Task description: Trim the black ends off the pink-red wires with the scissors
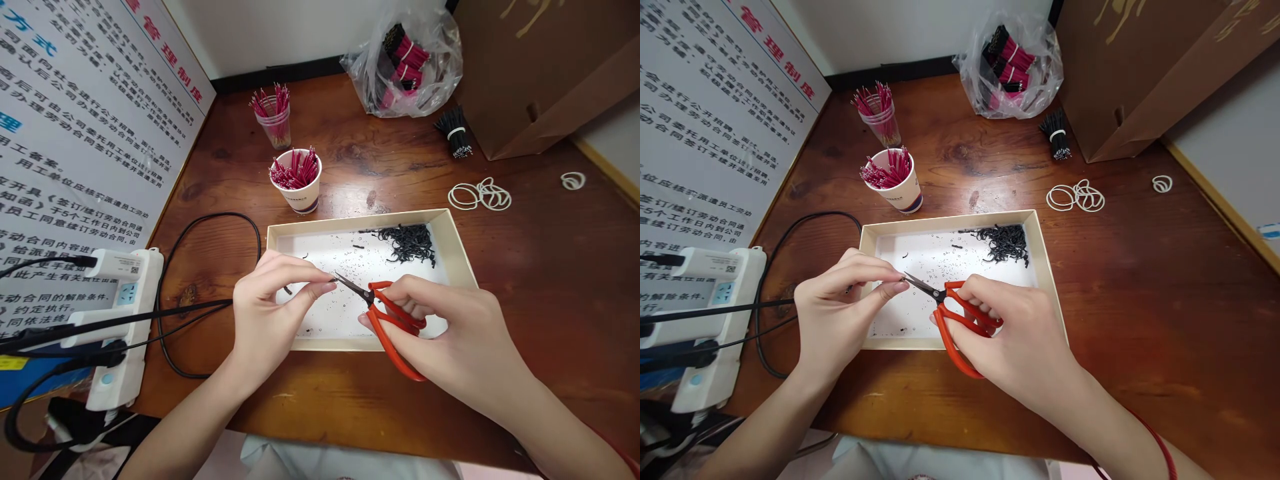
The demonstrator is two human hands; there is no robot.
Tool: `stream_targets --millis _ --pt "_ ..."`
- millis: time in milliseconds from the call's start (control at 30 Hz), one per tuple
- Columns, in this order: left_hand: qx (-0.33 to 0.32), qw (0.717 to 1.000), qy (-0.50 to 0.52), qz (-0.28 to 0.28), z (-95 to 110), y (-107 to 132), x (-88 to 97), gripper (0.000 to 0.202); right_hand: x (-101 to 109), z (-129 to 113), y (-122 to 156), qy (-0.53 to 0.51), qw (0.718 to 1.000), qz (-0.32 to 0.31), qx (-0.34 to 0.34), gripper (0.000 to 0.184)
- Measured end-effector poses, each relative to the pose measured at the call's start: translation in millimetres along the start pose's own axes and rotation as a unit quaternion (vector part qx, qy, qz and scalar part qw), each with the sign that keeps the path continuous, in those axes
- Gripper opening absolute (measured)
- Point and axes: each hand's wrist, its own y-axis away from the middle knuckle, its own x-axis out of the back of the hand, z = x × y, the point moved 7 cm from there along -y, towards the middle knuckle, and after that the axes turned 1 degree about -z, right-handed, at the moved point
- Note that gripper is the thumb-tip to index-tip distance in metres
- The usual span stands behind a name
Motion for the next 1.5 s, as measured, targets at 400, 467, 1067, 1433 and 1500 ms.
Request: stream_targets --millis 400,467,1067,1433,1500 --pt "0.007 1.0 0.003 -0.007 -1 2 -0.2 0.021 3 -4 -1 -0.011 1.0 0.016 0.011 0.026" --pt "0.008 1.0 0.004 -0.007 -1 1 -0.4 0.022 1 -5 -1 -0.011 1.0 0.009 0.012 0.026" --pt "0.012 1.0 0.012 -0.004 -1 0 -0.4 0.023 0 -5 1 -0.011 1.0 0.008 0.016 0.026" --pt "0.008 1.0 0.005 -0.002 1 -1 -0.3 0.023 -2 -3 2 -0.008 1.0 -0.002 0.009 0.025" --pt "0.005 1.0 0.003 -0.002 1 -1 -0.2 0.023 -2 -2 3 -0.005 1.0 -0.009 0.007 0.025"
